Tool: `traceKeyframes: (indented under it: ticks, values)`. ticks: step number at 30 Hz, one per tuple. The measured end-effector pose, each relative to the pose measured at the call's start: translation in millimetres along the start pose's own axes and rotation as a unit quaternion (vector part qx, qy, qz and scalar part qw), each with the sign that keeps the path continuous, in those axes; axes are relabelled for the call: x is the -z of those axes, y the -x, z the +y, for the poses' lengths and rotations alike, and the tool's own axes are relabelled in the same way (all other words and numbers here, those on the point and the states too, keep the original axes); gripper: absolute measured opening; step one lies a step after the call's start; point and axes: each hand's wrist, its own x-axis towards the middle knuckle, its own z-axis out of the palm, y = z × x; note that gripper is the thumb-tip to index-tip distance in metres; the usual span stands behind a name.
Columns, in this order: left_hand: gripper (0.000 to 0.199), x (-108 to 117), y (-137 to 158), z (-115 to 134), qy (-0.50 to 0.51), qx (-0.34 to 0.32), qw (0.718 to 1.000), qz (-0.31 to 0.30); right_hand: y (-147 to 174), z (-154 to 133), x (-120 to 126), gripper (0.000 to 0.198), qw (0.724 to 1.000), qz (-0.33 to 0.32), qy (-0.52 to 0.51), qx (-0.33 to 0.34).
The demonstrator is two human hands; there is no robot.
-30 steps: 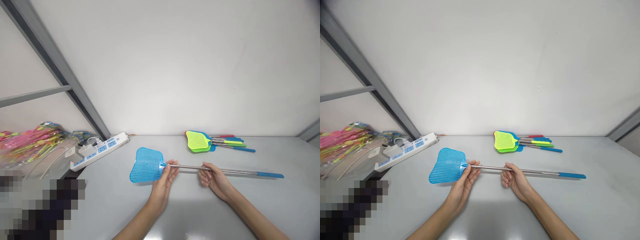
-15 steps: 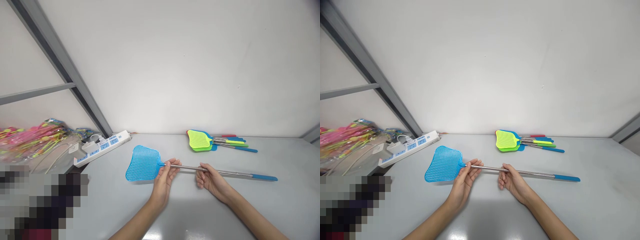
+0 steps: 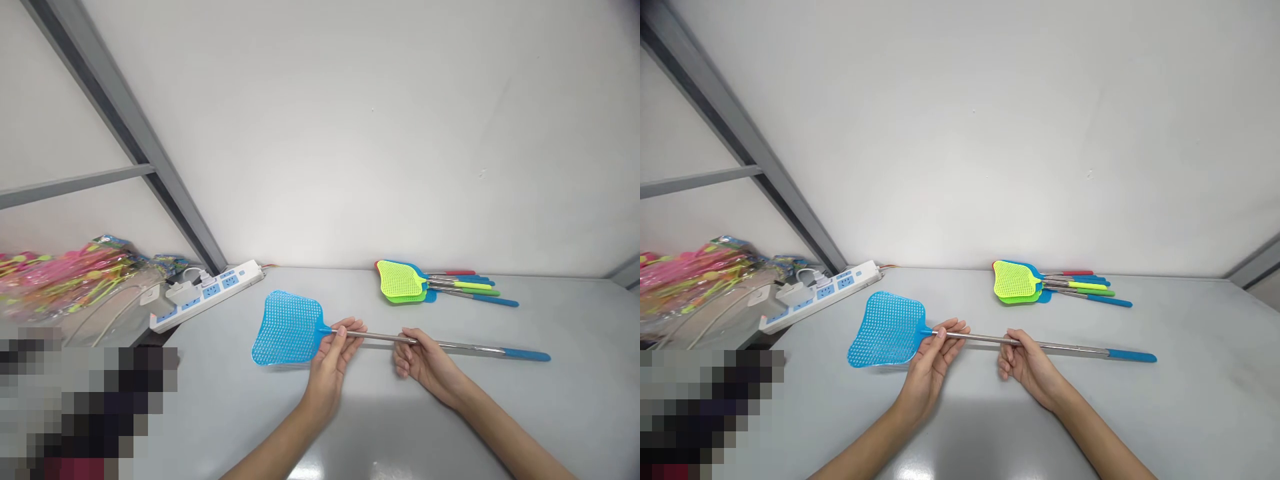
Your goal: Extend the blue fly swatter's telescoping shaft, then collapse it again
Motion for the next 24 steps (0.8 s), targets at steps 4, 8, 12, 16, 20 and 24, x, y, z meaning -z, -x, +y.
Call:
traceKeyframes:
  ticks: [4,8,12,16,20,24]
  values:
    - [0.021,-0.9,0.6,0.5,-0.003,-0.002,1.000,-0.004,1.1,-1.1,-1.8,0.040,1.000,-0.006,0.005,0.003]
    - [0.022,-0.9,1.0,1.1,-0.010,0.000,1.000,-0.006,1.3,-0.5,-1.9,0.040,1.000,-0.009,0.024,0.007]
    - [0.022,-0.2,0.6,0.2,-0.016,0.003,1.000,-0.007,0.9,-0.2,-1.5,0.041,0.999,-0.007,0.031,0.003]
    - [0.022,0.3,-0.2,-0.4,-0.009,0.000,1.000,-0.007,1.6,-1.3,-3.2,0.041,1.000,0.005,0.019,-0.003]
    - [0.032,0.3,-0.4,0.9,0.016,0.011,1.000,-0.022,2.5,-2.5,-6.0,0.042,1.000,0.017,0.013,-0.008]
    - [0.042,0.5,0.2,2.0,0.024,0.002,0.999,-0.025,3.8,-3.3,-8.6,0.044,0.999,0.025,0.030,-0.013]
